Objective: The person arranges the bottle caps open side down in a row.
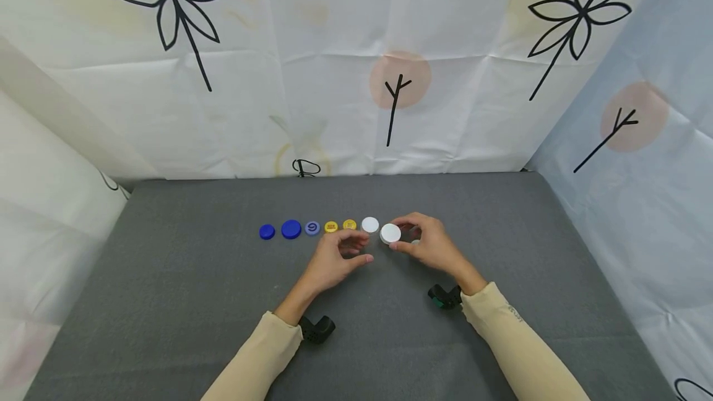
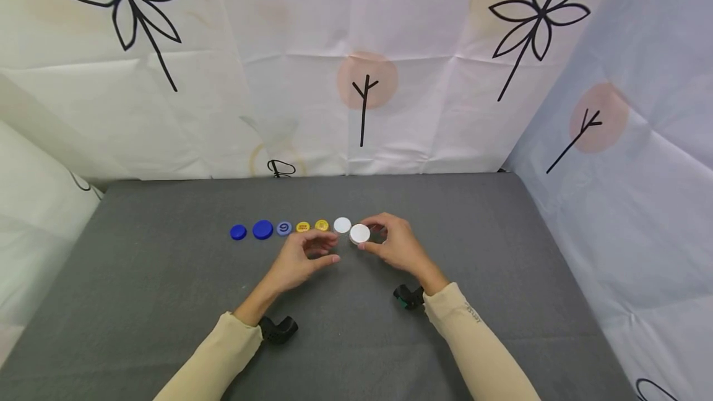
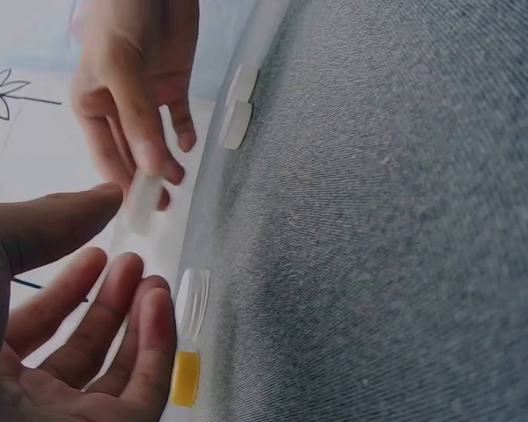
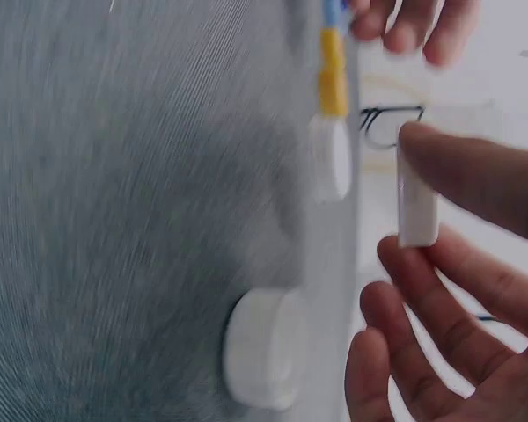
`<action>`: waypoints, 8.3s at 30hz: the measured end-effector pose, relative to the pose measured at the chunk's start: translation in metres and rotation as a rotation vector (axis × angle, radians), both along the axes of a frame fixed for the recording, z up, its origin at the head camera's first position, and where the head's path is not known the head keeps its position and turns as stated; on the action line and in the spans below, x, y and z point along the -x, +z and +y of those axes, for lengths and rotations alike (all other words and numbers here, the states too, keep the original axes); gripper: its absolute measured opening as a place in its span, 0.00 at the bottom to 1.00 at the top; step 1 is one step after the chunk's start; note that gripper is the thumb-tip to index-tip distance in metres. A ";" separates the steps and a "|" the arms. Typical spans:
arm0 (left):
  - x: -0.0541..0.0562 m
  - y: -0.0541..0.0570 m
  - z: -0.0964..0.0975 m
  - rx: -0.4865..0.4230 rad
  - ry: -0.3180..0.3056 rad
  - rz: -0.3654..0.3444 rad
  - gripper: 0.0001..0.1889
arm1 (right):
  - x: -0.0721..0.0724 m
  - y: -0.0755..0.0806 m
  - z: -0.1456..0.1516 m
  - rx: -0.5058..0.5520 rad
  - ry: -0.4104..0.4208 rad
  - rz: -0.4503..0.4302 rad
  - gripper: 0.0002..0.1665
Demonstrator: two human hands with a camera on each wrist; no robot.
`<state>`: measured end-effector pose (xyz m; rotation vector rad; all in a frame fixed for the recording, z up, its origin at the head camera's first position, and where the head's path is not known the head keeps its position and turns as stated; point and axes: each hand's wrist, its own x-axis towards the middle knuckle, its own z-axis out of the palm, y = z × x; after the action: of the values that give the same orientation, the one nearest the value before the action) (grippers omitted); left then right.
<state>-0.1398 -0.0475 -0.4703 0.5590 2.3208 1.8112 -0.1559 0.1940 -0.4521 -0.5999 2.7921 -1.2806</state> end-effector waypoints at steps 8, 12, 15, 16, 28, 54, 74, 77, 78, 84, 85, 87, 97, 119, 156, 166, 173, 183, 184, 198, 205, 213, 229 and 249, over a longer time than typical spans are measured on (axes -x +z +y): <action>-0.002 -0.003 0.002 0.045 -0.044 -0.046 0.16 | 0.020 -0.009 0.002 -0.101 -0.139 -0.091 0.24; -0.002 -0.002 0.002 0.058 -0.052 -0.056 0.15 | 0.026 -0.012 0.000 -0.128 -0.163 -0.097 0.24; -0.002 -0.003 0.003 0.074 -0.056 -0.058 0.15 | 0.027 -0.012 -0.001 -0.147 -0.161 -0.087 0.23; -0.002 -0.003 0.003 0.075 -0.057 -0.060 0.15 | 0.027 -0.012 -0.001 -0.152 -0.160 -0.087 0.23; 0.000 -0.001 0.006 0.096 -0.076 -0.069 0.16 | 0.024 -0.014 0.002 -0.125 -0.150 -0.061 0.26; 0.003 -0.011 0.050 0.163 -0.026 0.046 0.14 | -0.012 -0.014 0.054 -0.187 -0.024 -0.019 0.21; 0.005 -0.012 0.062 0.131 -0.006 0.003 0.12 | -0.022 -0.003 0.030 -0.084 0.019 0.069 0.20; 0.005 -0.012 0.060 0.082 -0.016 -0.033 0.11 | -0.023 -0.002 0.026 -0.059 0.030 0.065 0.21; 0.005 -0.011 0.059 0.067 -0.016 -0.043 0.11 | -0.023 -0.002 0.025 -0.051 0.032 0.065 0.20; 0.000 0.002 0.051 -0.008 0.005 -0.080 0.09 | -0.023 -0.003 0.022 0.013 0.043 0.025 0.19; -0.003 0.009 0.050 -0.019 0.011 -0.081 0.09 | -0.023 -0.003 0.021 0.024 0.043 0.014 0.19; -0.007 0.023 0.046 -0.035 0.025 -0.079 0.08 | -0.023 -0.003 0.020 0.046 0.041 -0.004 0.18; -0.003 0.013 0.041 -0.046 0.069 -0.042 0.08 | -0.021 -0.002 0.014 0.159 0.008 -0.091 0.11; 0.003 0.005 0.028 -0.161 0.042 -0.202 0.14 | -0.022 0.002 0.000 0.252 0.043 0.155 0.13; -0.002 0.002 0.023 -0.017 -0.067 -0.002 0.15 | 0.006 -0.001 0.038 -0.092 -0.076 0.007 0.18; -0.003 -0.003 0.023 0.008 -0.088 -0.021 0.13 | 0.020 -0.010 0.041 -0.159 -0.147 -0.052 0.18; -0.003 -0.002 0.022 0.016 -0.099 -0.009 0.13 | 0.024 -0.012 0.040 -0.189 -0.136 -0.067 0.18; -0.003 -0.002 0.027 0.048 -0.100 0.002 0.13 | 0.015 -0.013 0.047 -0.097 -0.146 -0.045 0.22; -0.002 -0.002 0.028 0.054 -0.098 0.002 0.13 | 0.013 -0.013 0.050 -0.092 -0.140 -0.044 0.22; 0.000 -0.002 0.052 0.109 -0.062 0.019 0.14 | -0.021 -0.015 0.087 -0.099 -0.079 -0.057 0.28; 0.000 -0.005 0.062 0.148 -0.040 0.045 0.12 | -0.022 -0.021 0.087 -0.111 -0.090 -0.022 0.21; 0.000 -0.008 0.064 0.184 -0.025 0.046 0.11 | -0.024 -0.020 0.084 -0.104 -0.124 -0.013 0.19; 0.002 -0.011 0.063 0.139 -0.043 0.009 0.12 | -0.034 -0.014 0.056 -0.007 -0.053 0.065 0.20; 0.002 -0.011 0.058 -0.035 -0.077 -0.103 0.11 | -0.037 -0.010 0.033 0.057 -0.018 0.056 0.21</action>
<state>-0.1420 0.0105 -0.4814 0.5392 2.1742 1.8047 -0.1185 0.2266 -0.4625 -0.6251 2.8206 -1.3719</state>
